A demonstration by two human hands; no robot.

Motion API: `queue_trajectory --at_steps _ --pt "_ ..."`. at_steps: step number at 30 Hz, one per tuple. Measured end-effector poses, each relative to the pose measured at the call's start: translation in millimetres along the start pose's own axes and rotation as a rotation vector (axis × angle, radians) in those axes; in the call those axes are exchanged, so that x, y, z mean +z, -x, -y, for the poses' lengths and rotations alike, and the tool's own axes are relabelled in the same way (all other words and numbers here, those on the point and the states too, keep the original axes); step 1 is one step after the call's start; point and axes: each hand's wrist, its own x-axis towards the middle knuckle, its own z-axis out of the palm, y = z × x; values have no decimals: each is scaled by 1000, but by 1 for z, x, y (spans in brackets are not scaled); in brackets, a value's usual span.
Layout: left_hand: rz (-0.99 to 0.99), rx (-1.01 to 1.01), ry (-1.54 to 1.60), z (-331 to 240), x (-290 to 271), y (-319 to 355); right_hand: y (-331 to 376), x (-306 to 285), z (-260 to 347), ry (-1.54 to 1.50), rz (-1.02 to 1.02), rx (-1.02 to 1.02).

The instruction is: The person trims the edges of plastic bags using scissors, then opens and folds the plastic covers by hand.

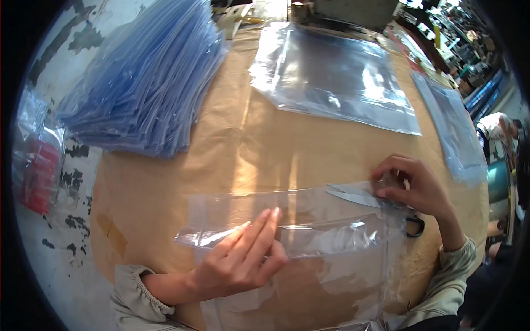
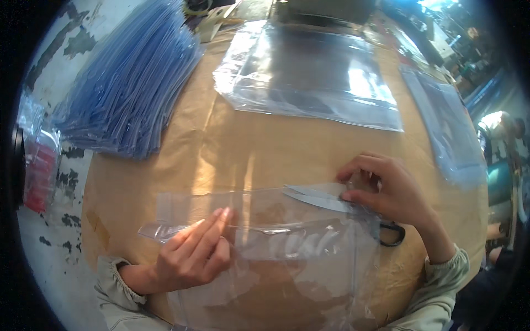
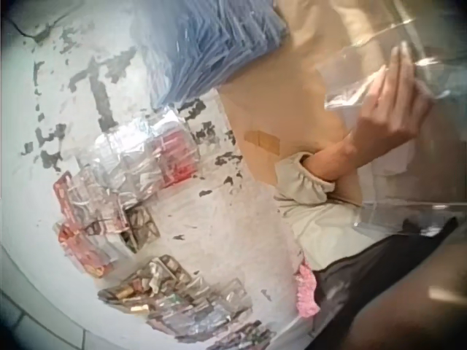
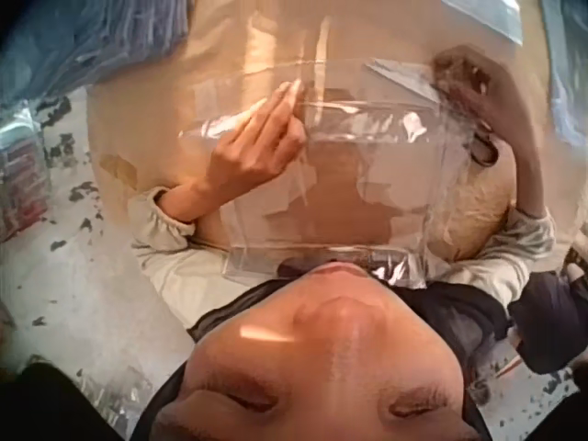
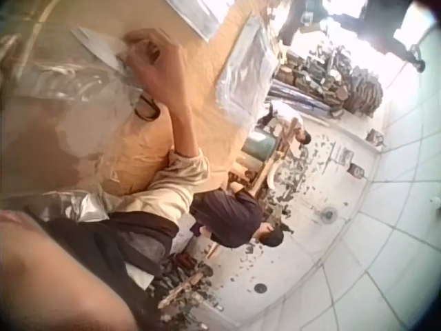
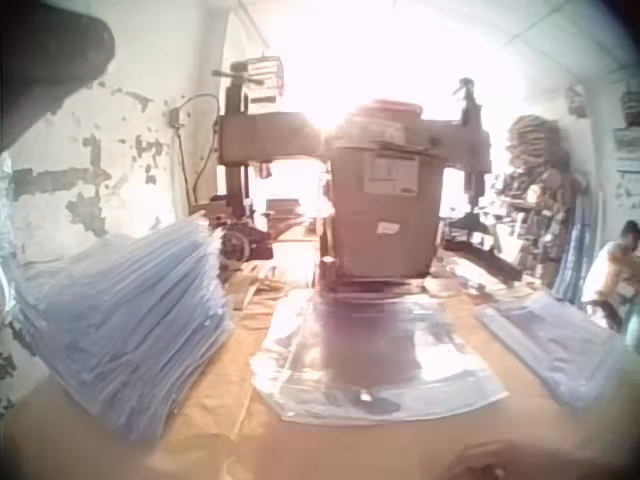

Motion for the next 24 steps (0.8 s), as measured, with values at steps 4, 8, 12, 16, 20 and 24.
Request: queue_trajectory --at_steps 4,8,12,16,20,24 --pt "-7 9 -93 -5 -3 -1 4 1 -9 -28 -86 -126" --pt "-9 148 -236 -6 -7 -2 8 3 -10 -222 -13 50" --pt "-9 113 -193 -16 -7 -3 13 -4 1 -274 -55 9" --pt "-5 90 -165 -19 -7 -5 18 -10 5 -255 -83 -35" --pt "9 83 -132 -21 -9 -3 26 -17 15 -302 -16 23" --pt "44 101 -68 -19 -14 -1 26 -19 7 -387 85 9"
